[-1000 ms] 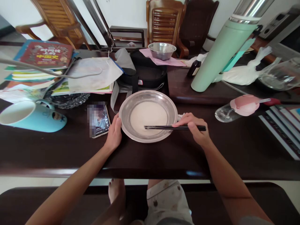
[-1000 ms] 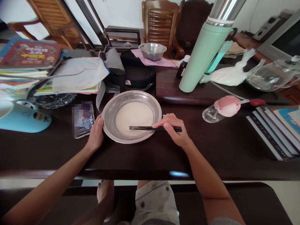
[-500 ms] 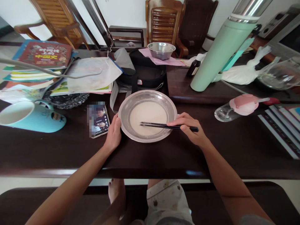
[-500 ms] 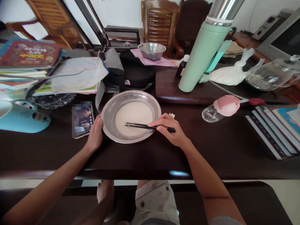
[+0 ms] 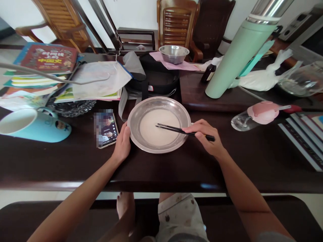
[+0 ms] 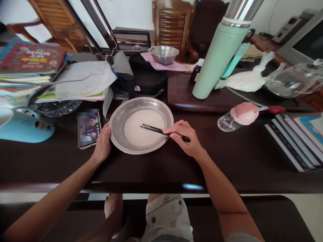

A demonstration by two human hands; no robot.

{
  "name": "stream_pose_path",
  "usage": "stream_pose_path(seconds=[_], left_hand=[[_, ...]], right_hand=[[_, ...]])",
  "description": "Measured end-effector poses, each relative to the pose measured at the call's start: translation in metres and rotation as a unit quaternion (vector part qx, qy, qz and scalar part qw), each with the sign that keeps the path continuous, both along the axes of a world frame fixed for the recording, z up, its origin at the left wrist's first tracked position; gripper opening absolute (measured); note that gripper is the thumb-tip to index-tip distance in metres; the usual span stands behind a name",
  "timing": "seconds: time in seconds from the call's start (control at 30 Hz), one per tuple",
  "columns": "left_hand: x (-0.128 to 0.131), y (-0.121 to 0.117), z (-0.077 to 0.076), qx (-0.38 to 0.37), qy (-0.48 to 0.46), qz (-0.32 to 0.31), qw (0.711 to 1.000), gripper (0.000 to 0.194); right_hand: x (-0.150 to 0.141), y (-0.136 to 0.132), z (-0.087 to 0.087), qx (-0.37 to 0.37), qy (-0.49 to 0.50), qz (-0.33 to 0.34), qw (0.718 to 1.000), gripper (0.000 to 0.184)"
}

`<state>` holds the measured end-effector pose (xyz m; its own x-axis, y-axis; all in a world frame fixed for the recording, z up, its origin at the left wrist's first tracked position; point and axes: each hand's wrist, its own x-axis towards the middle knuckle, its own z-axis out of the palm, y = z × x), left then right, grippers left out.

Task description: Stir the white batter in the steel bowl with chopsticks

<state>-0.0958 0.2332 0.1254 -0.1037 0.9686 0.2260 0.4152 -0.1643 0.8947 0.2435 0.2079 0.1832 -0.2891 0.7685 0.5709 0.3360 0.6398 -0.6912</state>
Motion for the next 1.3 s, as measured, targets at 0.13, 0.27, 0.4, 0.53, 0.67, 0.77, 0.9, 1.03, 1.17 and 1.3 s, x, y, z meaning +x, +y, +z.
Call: stream_pose_path(seconds=[0.13, 0.27, 0.4, 0.53, 0.67, 0.77, 0.9, 1.03, 1.17, 1.3], left_hand=[[0.0016, -0.0002, 0.0021, -0.002, 0.001, -0.001, 1.000, 0.075], [0.0023, -0.0005, 0.0025, -0.003, 0.000, 0.001, 1.000, 0.076], [0.0020, -0.0007, 0.0022, -0.004, 0.001, -0.002, 1.000, 0.075], [0.0017, -0.0010, 0.0026, -0.004, 0.001, -0.003, 1.000, 0.074], [0.0011, -0.0009, 0.0024, -0.001, 0.011, 0.000, 1.000, 0.072], [0.0007, -0.0006, 0.0016, 0.002, 0.012, 0.000, 1.000, 0.072], [0.0008, -0.0005, 0.0012, 0.000, 0.005, -0.006, 1.000, 0.072], [0.0009, -0.0005, 0.0013, 0.001, 0.008, -0.001, 1.000, 0.071], [0.0013, -0.0004, 0.0013, 0.001, 0.004, -0.003, 1.000, 0.072], [0.0019, -0.0009, 0.0023, -0.007, -0.003, -0.001, 1.000, 0.074]], right_hand=[[0.0006, -0.0015, 0.0009, 0.018, 0.056, -0.010, 0.998, 0.039], [-0.0027, -0.0006, 0.0017, 0.005, -0.004, 0.037, 0.999, 0.034], [-0.0005, 0.0004, -0.0009, 0.016, 0.003, -0.018, 1.000, 0.029], [0.0007, -0.0010, -0.0006, 0.021, 0.055, -0.011, 0.998, 0.038], [-0.0038, 0.0001, 0.0011, -0.009, -0.016, 0.030, 0.999, 0.034], [-0.0031, 0.0005, 0.0010, -0.005, -0.016, -0.017, 1.000, 0.032], [0.0000, -0.0015, 0.0020, 0.004, 0.051, -0.037, 0.998, 0.041], [-0.0032, -0.0007, 0.0028, -0.017, 0.005, 0.026, 0.999, 0.036], [-0.0029, 0.0005, 0.0018, -0.004, -0.007, -0.013, 1.000, 0.031], [-0.0004, -0.0014, 0.0019, -0.001, 0.041, -0.034, 0.999, 0.041]])
